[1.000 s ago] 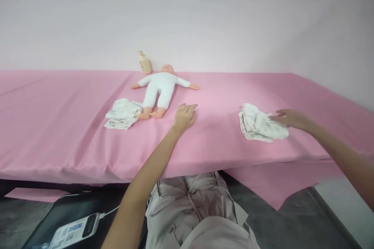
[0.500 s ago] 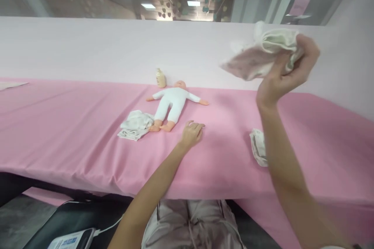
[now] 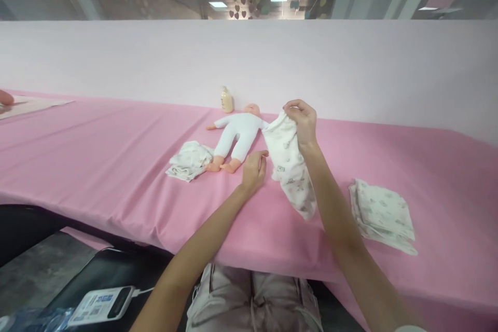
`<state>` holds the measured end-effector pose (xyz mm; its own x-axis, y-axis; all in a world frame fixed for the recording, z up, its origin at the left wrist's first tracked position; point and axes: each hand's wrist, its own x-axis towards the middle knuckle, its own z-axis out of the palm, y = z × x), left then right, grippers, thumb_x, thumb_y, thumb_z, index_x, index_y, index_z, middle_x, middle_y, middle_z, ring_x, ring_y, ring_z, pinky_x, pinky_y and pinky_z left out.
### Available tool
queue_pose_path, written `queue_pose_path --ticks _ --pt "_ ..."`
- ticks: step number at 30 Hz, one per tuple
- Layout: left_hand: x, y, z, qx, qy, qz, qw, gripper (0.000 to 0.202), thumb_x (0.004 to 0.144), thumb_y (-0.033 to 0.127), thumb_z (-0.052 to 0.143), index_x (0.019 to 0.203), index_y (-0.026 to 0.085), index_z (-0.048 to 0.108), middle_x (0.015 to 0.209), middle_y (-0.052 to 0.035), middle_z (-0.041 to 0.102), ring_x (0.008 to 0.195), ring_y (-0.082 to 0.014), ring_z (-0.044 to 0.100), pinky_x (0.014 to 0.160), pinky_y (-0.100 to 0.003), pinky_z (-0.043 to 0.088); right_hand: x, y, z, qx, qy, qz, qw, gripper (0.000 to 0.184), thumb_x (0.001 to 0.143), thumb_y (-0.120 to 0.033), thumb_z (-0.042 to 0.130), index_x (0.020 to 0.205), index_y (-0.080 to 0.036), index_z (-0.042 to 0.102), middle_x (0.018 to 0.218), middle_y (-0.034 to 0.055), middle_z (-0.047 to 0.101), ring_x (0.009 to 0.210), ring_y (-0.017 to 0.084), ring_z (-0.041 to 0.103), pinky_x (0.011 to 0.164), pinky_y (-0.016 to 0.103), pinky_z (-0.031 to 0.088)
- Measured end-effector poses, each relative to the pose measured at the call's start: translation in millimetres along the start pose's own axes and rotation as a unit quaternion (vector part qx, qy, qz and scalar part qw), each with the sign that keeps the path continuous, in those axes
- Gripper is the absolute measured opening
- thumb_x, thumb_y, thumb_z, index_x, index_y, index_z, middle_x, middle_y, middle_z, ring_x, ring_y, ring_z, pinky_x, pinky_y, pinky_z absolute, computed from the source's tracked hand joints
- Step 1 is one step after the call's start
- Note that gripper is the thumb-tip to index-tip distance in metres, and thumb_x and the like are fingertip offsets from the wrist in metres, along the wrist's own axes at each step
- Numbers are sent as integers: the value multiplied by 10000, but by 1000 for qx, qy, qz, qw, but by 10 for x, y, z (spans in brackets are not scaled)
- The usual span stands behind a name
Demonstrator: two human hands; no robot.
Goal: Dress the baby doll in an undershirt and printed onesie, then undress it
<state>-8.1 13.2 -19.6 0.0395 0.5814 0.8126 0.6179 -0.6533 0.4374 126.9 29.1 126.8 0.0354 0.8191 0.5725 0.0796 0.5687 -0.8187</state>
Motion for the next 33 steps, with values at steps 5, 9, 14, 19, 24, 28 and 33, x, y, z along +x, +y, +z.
queue_pose_path --ticks 5,9,14,19,24,28,33 --pt "353 290 212 -195 78 -21 978 435 946 455 284 1283 207 402 1159 -134 594 1052 -226 574 864 -381 485 1 127 52 -33 -36 -26 998 164 753 -381 539 731 -219 554 710 4 569 687 152 522 657 281 402" --pt "636 550 401 -216 144 -56 964 464 951 491 196 1362 292 278 1175 -95 565 1078 -210 573 882 -390 474 -47 86 62 -131 8 -79 988 195 809 -410 523 763 -223 550 814 18 596 837 170 530 779 289 409" --pt "854 577 448 -272 139 -45 951 396 956 450 281 1298 259 335 1112 -85 578 984 -178 596 793 -350 480 -23 59 4 -160 83 -65 981 202 822 -402 542 767 -208 536 822 29 595 852 165 538 770 286 411" --pt "687 372 499 -180 160 -21 970 277 941 384 372 1104 203 503 1045 -78 582 958 -169 544 811 -325 439 25 122 -79 -189 -53 9 980 338 859 -451 478 686 -174 568 695 26 603 710 150 573 678 262 420" --pt "352 46 547 -117 128 -57 983 218 904 378 460 1017 197 503 927 -52 582 840 -159 545 771 -307 444 14 170 -226 -289 -313 35 904 131 745 -220 631 868 -180 650 963 54 669 859 173 603 690 241 445" --pt "179 -93 463 -10 91 -33 995 205 884 391 495 882 188 523 927 -69 545 885 -184 539 800 -332 442 26 248 -302 -333 -344 27 878 281 698 -61 560 943 -163 650 1046 80 658 940 185 596 699 232 448" --pt "72 -21 376 11 17 35 999 201 912 347 441 804 184 490 978 -95 562 914 -174 571 793 -304 467 21 316 -245 -376 -288 -38 880 197 676 -88 538 830 -142 648 890 60 666 815 163 590 670 235 415"
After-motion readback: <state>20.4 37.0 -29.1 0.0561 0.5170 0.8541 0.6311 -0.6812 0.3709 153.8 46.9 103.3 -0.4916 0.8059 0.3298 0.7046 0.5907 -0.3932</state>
